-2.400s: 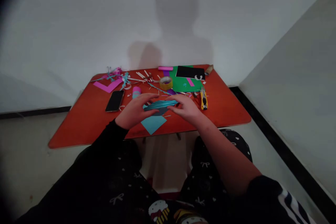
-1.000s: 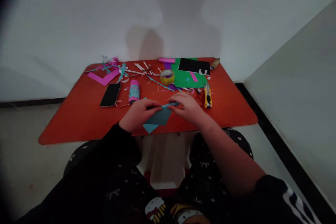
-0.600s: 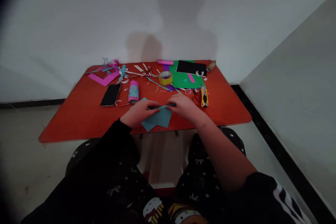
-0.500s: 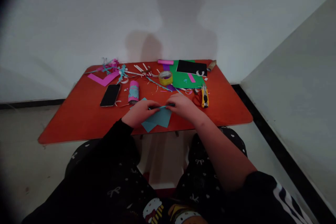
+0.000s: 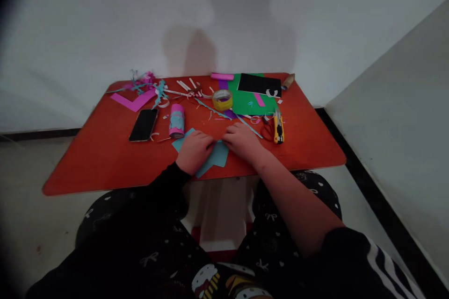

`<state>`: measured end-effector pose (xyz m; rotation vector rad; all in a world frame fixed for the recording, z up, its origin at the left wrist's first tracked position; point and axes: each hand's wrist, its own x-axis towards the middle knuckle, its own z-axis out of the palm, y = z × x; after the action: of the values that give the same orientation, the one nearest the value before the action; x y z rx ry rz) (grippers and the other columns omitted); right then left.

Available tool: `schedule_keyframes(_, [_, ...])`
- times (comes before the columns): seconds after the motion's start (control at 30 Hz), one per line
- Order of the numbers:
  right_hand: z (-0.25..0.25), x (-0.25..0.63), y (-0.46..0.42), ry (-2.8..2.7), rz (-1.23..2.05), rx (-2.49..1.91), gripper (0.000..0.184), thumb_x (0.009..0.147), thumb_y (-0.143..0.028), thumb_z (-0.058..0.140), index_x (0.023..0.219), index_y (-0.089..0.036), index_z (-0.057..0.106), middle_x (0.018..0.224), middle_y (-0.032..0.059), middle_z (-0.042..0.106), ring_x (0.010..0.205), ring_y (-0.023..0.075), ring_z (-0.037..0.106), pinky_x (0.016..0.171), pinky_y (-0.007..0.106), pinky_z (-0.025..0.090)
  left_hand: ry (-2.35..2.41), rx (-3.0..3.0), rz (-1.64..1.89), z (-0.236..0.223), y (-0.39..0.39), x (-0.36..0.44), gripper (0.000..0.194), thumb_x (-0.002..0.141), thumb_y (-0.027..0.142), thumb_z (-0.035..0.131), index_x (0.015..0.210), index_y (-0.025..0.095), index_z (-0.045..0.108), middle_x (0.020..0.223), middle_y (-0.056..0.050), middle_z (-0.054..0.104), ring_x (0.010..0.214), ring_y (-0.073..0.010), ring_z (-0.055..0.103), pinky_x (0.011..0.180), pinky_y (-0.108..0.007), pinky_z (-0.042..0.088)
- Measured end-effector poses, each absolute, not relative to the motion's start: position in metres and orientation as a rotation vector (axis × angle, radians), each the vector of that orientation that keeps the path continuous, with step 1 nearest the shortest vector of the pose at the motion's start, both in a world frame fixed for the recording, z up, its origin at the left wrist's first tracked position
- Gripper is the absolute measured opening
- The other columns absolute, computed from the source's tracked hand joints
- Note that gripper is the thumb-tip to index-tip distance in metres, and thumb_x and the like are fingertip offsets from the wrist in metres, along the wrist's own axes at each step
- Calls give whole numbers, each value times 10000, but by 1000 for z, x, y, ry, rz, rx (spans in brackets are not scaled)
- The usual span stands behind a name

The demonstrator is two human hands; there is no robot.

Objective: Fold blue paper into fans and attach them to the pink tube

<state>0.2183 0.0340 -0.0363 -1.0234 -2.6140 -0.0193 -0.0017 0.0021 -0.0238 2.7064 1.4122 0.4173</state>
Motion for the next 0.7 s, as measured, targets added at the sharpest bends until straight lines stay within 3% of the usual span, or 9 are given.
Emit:
schedule_keyframes(0.23, [-29, 215, 27, -2706, -64, -1074, 236, 986, -247, 578, 943, -190, 803, 934, 119, 703, 862, 230, 549, 805, 365, 389, 1580, 2685, 356, -26, -3, 4, 262, 1009, 237, 484, 895, 169, 710, 914, -104, 658, 885, -235, 607, 799, -369, 436])
schedule_keyframes(0.4, [-29, 216, 34, -2700, 6, -1083, 211, 954, -188, 598, 975, -200, 808, 894, 110, 711, 877, 232, 570, 812, 358, 399, 1557, 2629, 367, -23, 0, 0, 248, 1009, 225, 490, 1042, 164, 728, 1077, -126, 680, 1006, -249, 620, 890, -378, 449])
schedule_keyframes(0.7, [-34, 225, 48, -2703, 98, -1015, 198, 949, -206, 603, 944, -187, 800, 926, 105, 733, 880, 228, 604, 811, 350, 421, 1449, 2541, 223, -14, 5, -16, 212, 936, 203, 592, 1103, 157, 713, 1055, -97, 742, 1021, -226, 671, 917, -327, 482])
